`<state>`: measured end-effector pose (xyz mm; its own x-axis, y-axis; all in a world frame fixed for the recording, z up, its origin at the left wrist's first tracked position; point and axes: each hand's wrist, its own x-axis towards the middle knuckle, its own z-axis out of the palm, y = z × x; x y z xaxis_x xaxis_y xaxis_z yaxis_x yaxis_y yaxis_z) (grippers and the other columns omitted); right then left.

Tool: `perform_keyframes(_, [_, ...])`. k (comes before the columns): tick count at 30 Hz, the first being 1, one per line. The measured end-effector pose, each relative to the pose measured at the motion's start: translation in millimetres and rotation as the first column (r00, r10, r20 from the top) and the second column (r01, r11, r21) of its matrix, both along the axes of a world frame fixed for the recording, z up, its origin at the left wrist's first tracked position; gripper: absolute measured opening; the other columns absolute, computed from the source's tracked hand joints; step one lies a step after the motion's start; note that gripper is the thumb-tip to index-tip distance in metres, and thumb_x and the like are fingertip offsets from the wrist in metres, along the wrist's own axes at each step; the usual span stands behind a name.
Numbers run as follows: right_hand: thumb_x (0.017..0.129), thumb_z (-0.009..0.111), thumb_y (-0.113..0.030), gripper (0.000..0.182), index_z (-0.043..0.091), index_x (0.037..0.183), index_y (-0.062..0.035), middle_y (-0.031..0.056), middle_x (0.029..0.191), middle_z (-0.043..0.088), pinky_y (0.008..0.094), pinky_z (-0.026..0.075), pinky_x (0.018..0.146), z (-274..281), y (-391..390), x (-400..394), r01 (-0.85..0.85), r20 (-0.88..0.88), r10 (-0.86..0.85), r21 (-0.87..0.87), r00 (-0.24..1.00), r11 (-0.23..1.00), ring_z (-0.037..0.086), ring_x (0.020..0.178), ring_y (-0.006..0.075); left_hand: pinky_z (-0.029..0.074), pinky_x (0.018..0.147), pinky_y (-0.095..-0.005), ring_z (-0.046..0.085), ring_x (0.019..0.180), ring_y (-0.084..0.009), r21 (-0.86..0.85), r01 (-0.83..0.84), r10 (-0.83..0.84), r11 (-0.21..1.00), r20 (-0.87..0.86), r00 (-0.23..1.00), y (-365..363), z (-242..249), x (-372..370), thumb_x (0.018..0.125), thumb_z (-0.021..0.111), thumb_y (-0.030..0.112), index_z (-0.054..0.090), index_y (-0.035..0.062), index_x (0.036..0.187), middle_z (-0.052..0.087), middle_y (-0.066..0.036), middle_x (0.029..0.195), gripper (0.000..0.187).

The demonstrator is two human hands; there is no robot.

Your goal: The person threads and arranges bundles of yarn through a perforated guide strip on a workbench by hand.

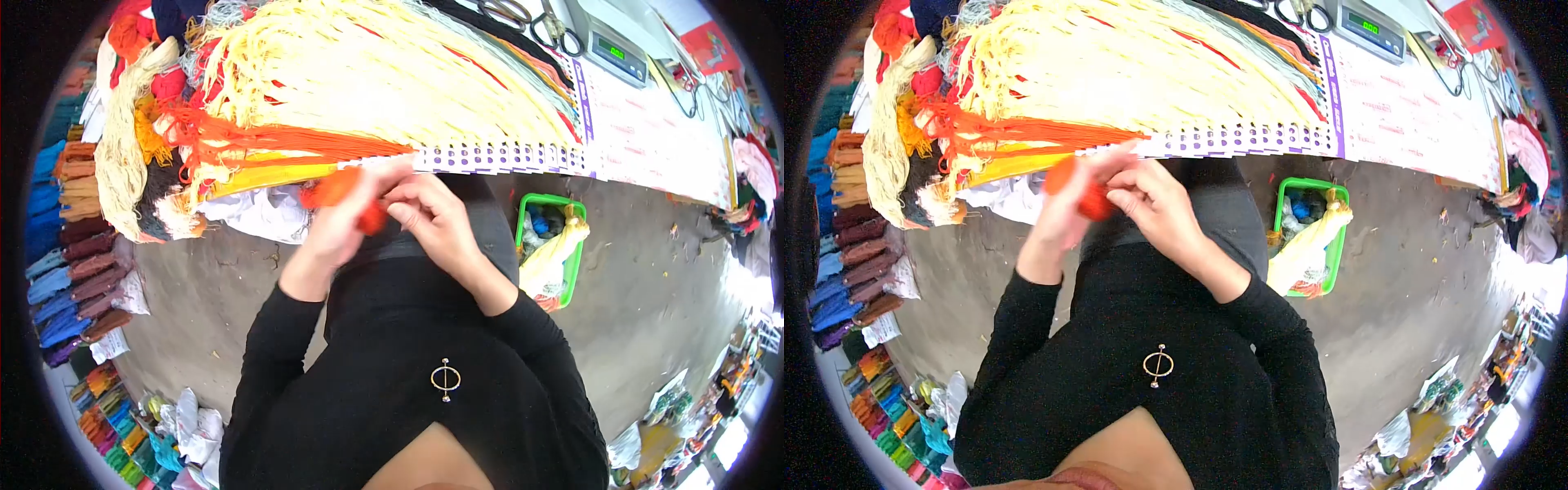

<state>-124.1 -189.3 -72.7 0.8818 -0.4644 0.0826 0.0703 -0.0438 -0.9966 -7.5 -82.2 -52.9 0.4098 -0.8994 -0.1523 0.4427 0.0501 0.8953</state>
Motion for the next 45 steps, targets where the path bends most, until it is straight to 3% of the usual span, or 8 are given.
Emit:
perform_keyframes(4, [0.088, 0.057, -0.006, 0.007, 0.055, 0.088, 0.0004, 0.002, 0.078, 0.052, 0.0216, 0.043, 0.057, 5, -2, -6, 0.017, -0.029, -0.008, 0.298, 1.0, 0.954, 0.05, 0.061, 0.007, 0.045, 0.074, -0.0266, 0.052, 0.103, -0.0144, 0.007, 0.07, -0.067, 0.998, -0.217, 0.974, -19, 8, -13, 0.099, 0.03, 0.038, 0.047, -0.0011, 0.127, 0.052, -0.01, 0.125, 0.052])
perform_keyframes(7, [0.092, 0.053, -0.011, 0.011, 0.055, 0.092, 0.0, 0.0009, 0.076, 0.052, 0.0203, 0.041, 0.061, 5, -6, -11, -0.003, 0.027, -0.008, 0.385, 1.0, 0.923, 0.05, 0.063, 0.0074, 0.045, 0.074, -0.0274, 0.052, 0.101, -0.0152, -0.063, 0.117, -0.131, 0.991, -0.317, 0.939, -22, 10, -8, 0.099, 0.029, 0.039, 0.046, -0.0017, 0.128, 0.052, -0.011, 0.124, 0.053])
perform_keyframes(11, [0.094, 0.049, -0.015, 0.014, 0.053, 0.09, -0.0011, 0.0066, 0.082, 0.059, 0.02, 0.039, 0.059, 11, -9, -16, 0.0, 0.02, -0.011, 0.478, 1.0, 0.879, 0.053, 0.062, 0.0098, 0.038, 0.1, -0.0371, 0.043, 0.123, -0.0253, -0.043, 0.062, -0.074, 0.997, -0.389, 0.918, -24, 9, -5, 0.097, 0.026, 0.045, 0.039, -0.004, 0.131, 0.045, -0.017, 0.132, 0.061])
perform_keyframes(14, [0.095, 0.047, -0.016, 0.014, 0.05, 0.091, -0.0029, 0.0101, 0.085, 0.061, 0.0195, 0.039, 0.057, 13, -11, -21, -0.052, 0.067, 0.013, 0.612, 0.998, 0.789, 0.055, 0.061, 0.0114, 0.036, 0.102, -0.0402, 0.04, 0.126, -0.0286, -0.059, 0.035, -0.057, 0.998, -0.434, 0.899, -21, 9, -2, 0.097, 0.025, 0.045, 0.037, -0.0038, 0.132, 0.043, -0.017, 0.133, 0.062])
perform_keyframes(30, [0.095, 0.047, -0.018, 0.016, 0.049, 0.089, -0.0036, 0.0088, 0.073, 0.061, 0.0185, 0.041, 0.052, 11, -8, -21, 0.047, -0.009, -0.051, 0.568, 0.999, 0.822, 0.054, 0.059, 0.0085, 0.037, 0.101, -0.0412, 0.04, 0.124, -0.0284, -0.061, 0.044, -0.068, 0.997, -0.49, 0.869, -17, 19, -2, 0.096, 0.024, 0.047, 0.04, -0.0049, 0.129, 0.046, -0.017, 0.13, 0.064])
perform_keyframes(33, [0.087, 0.06, -0.01, 0.017, 0.053, 0.1, -0.0007, 0.0008, 0.075, 0.055, 0.0171, 0.039, 0.053, 17, -2, -17, 0.103, -0.148, -0.047, 0.4, 0.988, 0.911, 0.047, 0.061, 0.0031, 0.033, 0.104, -0.0402, 0.041, 0.124, -0.0287, -0.049, 0.022, -0.04, 0.999, -0.408, 0.912, -20, 17, -4, 0.097, 0.024, 0.047, 0.041, -0.0067, 0.128, 0.046, -0.019, 0.13, 0.065])
perform_keyframes(39, [0.086, 0.061, -0.008, 0.011, 0.056, 0.094, -0.0019, -0.0023, 0.075, 0.051, 0.0183, 0.04, 0.055, 10, -7, -16, 0.023, -0.122, -0.018, 0.039, 0.992, 0.999, 0.046, 0.06, 0.0027, 0.03, 0.106, -0.0398, 0.041, 0.124, -0.0284, -0.032, 0.022, -0.032, 0.999, -0.365, 0.93, -19, 15, -6, 0.097, 0.024, 0.046, 0.042, -0.0078, 0.127, 0.046, -0.02, 0.13, 0.065])
perform_keyframes(45, [0.09, 0.056, -0.012, 0.013, 0.053, 0.094, -0.0004, 0.0012, 0.078, 0.055, 0.0188, 0.042, 0.057, 23, -6, -15, 0.018, -0.014, -0.013, 0.509, 1.0, 0.861, 0.05, 0.06, 0.0048, 0.031, 0.105, -0.0397, 0.042, 0.123, -0.0281, -0.028, -0.023, 0.009, 0.999, -0.407, 0.913, -19, 21, -1, 0.097, 0.024, 0.045, 0.041, -0.0073, 0.127, 0.045, -0.02, 0.131, 0.063])
